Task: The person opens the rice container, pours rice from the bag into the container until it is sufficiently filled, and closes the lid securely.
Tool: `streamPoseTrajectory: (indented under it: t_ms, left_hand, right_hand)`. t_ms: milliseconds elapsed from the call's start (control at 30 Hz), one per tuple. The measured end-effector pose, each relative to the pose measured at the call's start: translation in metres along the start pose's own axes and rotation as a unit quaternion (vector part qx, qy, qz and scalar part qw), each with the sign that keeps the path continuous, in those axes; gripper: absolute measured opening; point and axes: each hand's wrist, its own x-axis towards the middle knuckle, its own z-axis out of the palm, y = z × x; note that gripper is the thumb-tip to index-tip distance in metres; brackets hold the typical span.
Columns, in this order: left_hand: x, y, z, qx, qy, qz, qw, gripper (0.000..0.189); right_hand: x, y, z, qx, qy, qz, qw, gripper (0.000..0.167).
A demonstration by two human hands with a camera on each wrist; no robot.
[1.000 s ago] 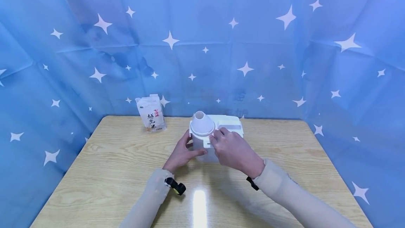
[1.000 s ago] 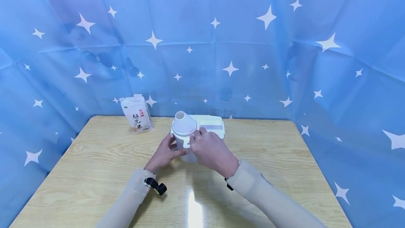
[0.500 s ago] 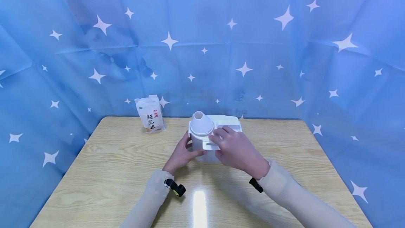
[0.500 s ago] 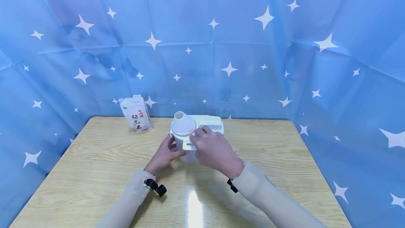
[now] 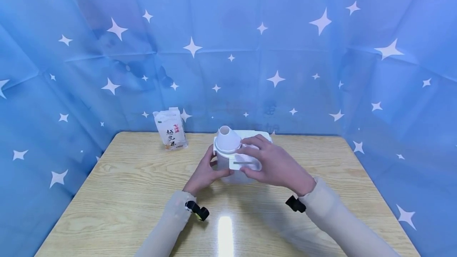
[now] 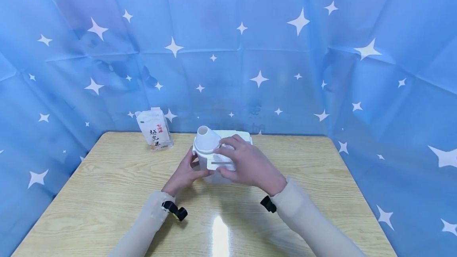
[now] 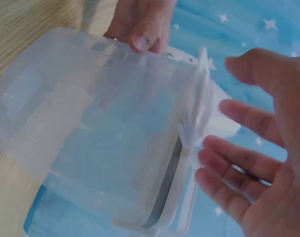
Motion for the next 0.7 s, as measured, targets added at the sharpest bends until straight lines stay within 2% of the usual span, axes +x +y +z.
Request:
streamPoseTrajectory:
  t_ms: [133, 300, 567, 700]
  left_hand:
    - [-0.002, 0.003, 0.001, -0.006, 0.016, 0.003, 0.9999, 0.104]
    - [-0.007, 0.008, 0.005, -0.002, 0.048, -0.006, 0.9988, 0.106]
    - [-0.018, 0.01, 0.017, 0.009, 0.108, -0.009, 0.994, 0.103]
    - [-0.021, 0.011, 0.024, 0.004, 0.125, -0.01, 0.992, 0.098]
  right_hand:
    - [-0.001, 0.01, -0.01, 0.06, 0.015, 0.018, 0.9979, 0.048]
    - [-0.003, 0.027, -0.02, 0.13, 0.018, 0.077, 0.9883, 0.055]
    - [-0.01, 0.059, -0.017, 0.227, -0.015, 0.161, 0.9604, 0.062]
    - [-0.015, 0.072, -0.011, 0.286, -0.029, 0.193, 0.9382, 0.061]
